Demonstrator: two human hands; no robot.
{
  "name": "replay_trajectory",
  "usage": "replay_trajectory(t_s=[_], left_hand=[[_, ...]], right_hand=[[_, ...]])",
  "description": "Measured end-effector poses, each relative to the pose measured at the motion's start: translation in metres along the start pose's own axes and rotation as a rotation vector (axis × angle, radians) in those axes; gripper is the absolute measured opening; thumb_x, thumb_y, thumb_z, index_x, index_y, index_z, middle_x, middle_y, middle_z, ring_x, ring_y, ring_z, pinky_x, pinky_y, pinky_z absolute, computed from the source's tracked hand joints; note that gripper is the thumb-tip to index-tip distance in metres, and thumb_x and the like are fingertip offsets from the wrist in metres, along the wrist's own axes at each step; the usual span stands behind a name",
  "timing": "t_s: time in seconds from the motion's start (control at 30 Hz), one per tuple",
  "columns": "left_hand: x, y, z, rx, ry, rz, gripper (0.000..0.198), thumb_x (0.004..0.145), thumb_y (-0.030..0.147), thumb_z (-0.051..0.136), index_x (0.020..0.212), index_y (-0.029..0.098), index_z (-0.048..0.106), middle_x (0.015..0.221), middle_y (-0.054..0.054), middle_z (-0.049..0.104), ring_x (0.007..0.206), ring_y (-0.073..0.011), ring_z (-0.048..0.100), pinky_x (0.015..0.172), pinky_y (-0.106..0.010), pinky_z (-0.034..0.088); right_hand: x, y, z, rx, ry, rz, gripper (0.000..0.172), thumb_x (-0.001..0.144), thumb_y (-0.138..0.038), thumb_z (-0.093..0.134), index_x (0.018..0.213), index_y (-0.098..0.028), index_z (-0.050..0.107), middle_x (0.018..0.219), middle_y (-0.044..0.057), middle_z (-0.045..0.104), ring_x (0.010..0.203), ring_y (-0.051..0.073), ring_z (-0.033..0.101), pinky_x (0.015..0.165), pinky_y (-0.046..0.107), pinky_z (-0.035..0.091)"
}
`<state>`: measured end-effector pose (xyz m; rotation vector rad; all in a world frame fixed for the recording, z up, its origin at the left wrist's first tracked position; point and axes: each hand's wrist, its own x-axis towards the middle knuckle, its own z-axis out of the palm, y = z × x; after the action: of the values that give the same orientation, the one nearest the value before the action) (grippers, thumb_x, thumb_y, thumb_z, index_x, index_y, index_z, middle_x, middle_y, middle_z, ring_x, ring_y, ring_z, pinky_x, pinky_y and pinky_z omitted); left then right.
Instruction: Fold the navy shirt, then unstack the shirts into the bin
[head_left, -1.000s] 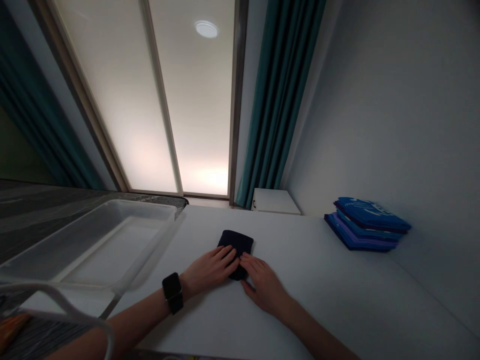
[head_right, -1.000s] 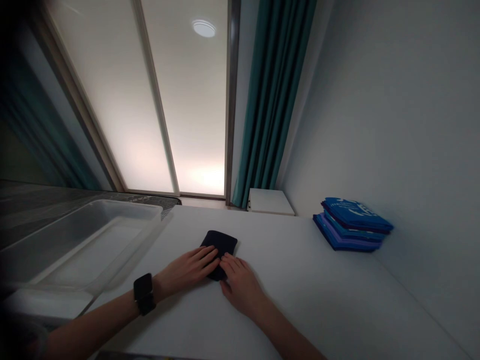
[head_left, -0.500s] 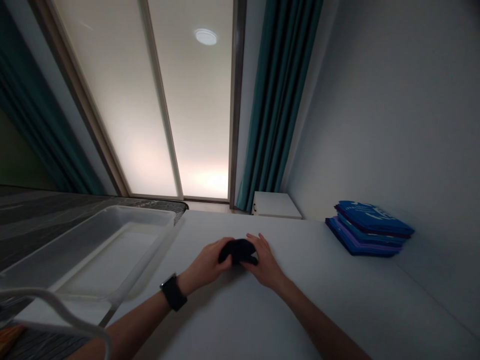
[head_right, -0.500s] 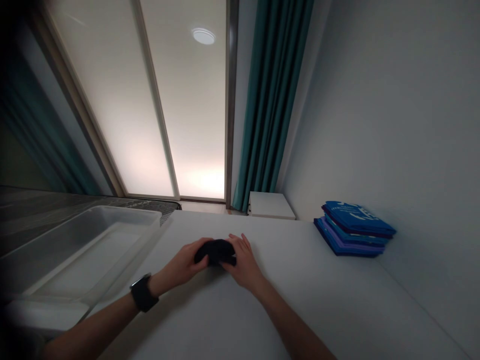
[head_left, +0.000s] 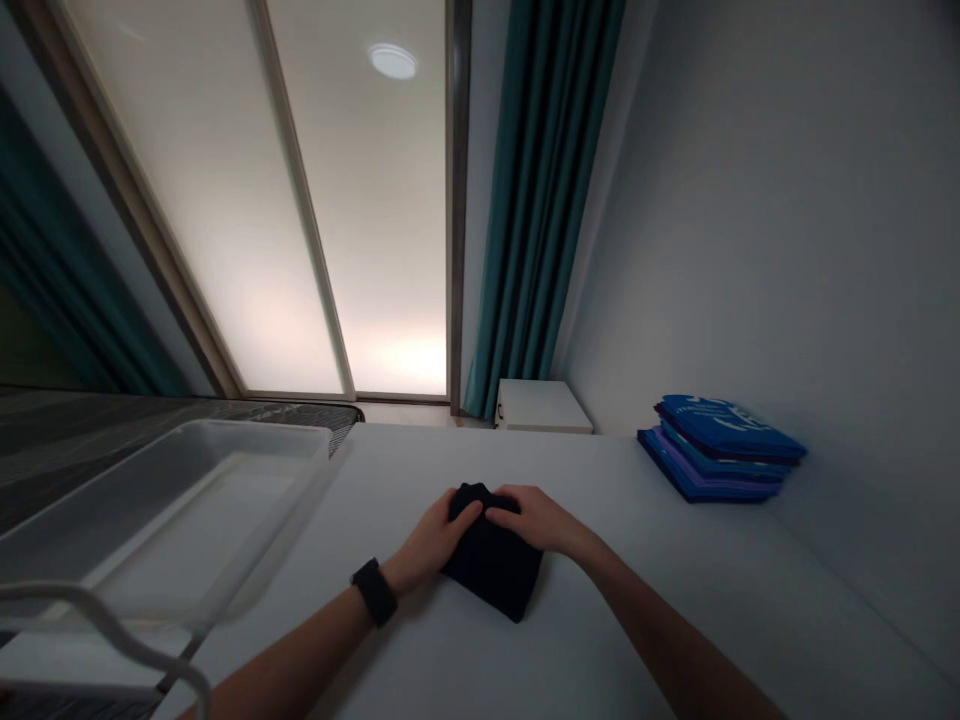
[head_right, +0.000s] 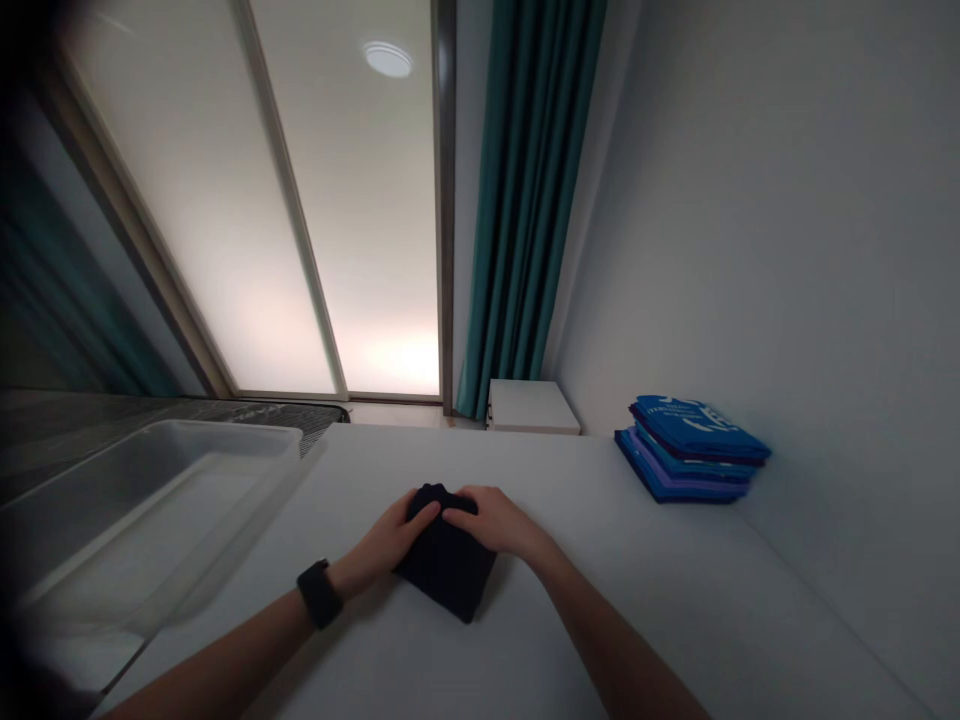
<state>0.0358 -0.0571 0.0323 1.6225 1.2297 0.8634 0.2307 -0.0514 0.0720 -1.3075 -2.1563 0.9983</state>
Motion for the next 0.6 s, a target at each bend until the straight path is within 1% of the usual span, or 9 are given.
replay_trajectory(t_s=[0.1,0.17,0.2,0.23,0.3,0.37,0.43,0.53,0.6], left_hand=[[0.004,0.001,0.012,-0.098,-0.032,-0.048,0.048,0.084,0.055,0.052,0.106,0.013,0.06,0.102,-0.011,0.069,0.096,-0.0272,0.062,0.084,-0.037,0.048],[0.005,0.006,0.019,-0.183,-0.064,-0.105,0.051,0.083,0.057,0.053,0.108,0.013,0.061,0.105,-0.011,0.07,0.097,-0.0273,0.063,0.084,-0.037,0.048],[0.006,0.01,0.024,-0.228,-0.084,-0.135,0.052,0.083,0.058,0.053,0.109,0.014,0.061,0.106,-0.011,0.07,0.096,-0.0272,0.063,0.084,-0.037,0.049],[0.007,0.014,0.028,-0.272,-0.106,-0.165,0.053,0.083,0.059,0.053,0.11,0.014,0.062,0.106,-0.01,0.07,0.095,-0.0271,0.064,0.083,-0.037,0.05],[0.009,0.021,0.038,-0.358,-0.148,-0.228,0.055,0.082,0.06,0.054,0.112,0.014,0.062,0.105,-0.01,0.071,0.094,-0.0268,0.065,0.082,-0.037,0.051],[0.013,0.026,0.049,-0.435,-0.188,-0.288,0.056,0.082,0.059,0.055,0.114,0.014,0.061,0.103,-0.01,0.072,0.095,-0.0267,0.065,0.083,-0.037,0.052],[0.019,0.03,0.06,-0.487,-0.226,-0.334,0.056,0.083,0.059,0.055,0.116,0.014,0.06,0.102,-0.01,0.072,0.097,-0.0262,0.066,0.085,-0.037,0.052],[0.029,0.033,0.077,-0.475,-0.264,-0.354,0.058,0.084,0.06,0.054,0.119,0.014,0.058,0.103,-0.009,0.072,0.1,-0.0254,0.065,0.089,-0.037,0.052],[0.037,0.035,0.088,-0.42,-0.291,-0.328,0.059,0.083,0.061,0.053,0.12,0.014,0.058,0.104,-0.009,0.072,0.102,-0.0253,0.065,0.09,-0.037,0.051]], right_hand=[[-0.013,0.019,-0.012,0.186,-0.122,0.074,0.037,0.075,-0.038,0.07,0.105,-0.017,0.063,0.1,0.005,0.069,0.089,0.022,0.063,0.078,0.032,0.047],[-0.025,0.03,-0.023,0.351,-0.21,0.108,0.044,0.071,-0.038,0.074,0.107,-0.017,0.061,0.101,0.005,0.069,0.09,0.021,0.063,0.078,0.032,0.048],[-0.031,0.035,-0.028,0.421,-0.223,0.127,0.047,0.07,-0.038,0.075,0.108,-0.017,0.06,0.101,0.005,0.069,0.091,0.021,0.063,0.079,0.032,0.048],[-0.037,0.04,-0.032,0.475,-0.207,0.15,0.049,0.069,-0.038,0.076,0.111,-0.018,0.059,0.1,0.005,0.068,0.091,0.021,0.064,0.08,0.032,0.048],[-0.049,0.047,-0.038,0.561,-0.12,0.194,0.053,0.071,-0.04,0.075,0.117,-0.02,0.056,0.098,0.004,0.068,0.089,0.02,0.064,0.08,0.033,0.048],[-0.06,0.053,-0.041,0.623,-0.014,0.216,0.053,0.074,-0.042,0.072,0.119,-0.022,0.054,0.099,0.004,0.067,0.088,0.019,0.064,0.08,0.033,0.048],[-0.069,0.059,-0.043,0.661,0.064,0.226,0.05,0.074,-0.045,0.071,0.117,-0.022,0.055,0.101,0.004,0.067,0.088,0.019,0.064,0.08,0.033,0.048],[-0.082,0.07,-0.047,0.63,0.142,0.241,0.045,0.074,-0.046,0.069,0.109,-0.019,0.061,0.099,0.004,0.068,0.089,0.02,0.064,0.081,0.034,0.048],[-0.091,0.076,-0.054,0.57,0.132,0.237,0.038,0.075,-0.043,0.068,0.103,-0.018,0.064,0.098,0.004,0.069,0.093,0.021,0.063,0.085,0.035,0.047]])
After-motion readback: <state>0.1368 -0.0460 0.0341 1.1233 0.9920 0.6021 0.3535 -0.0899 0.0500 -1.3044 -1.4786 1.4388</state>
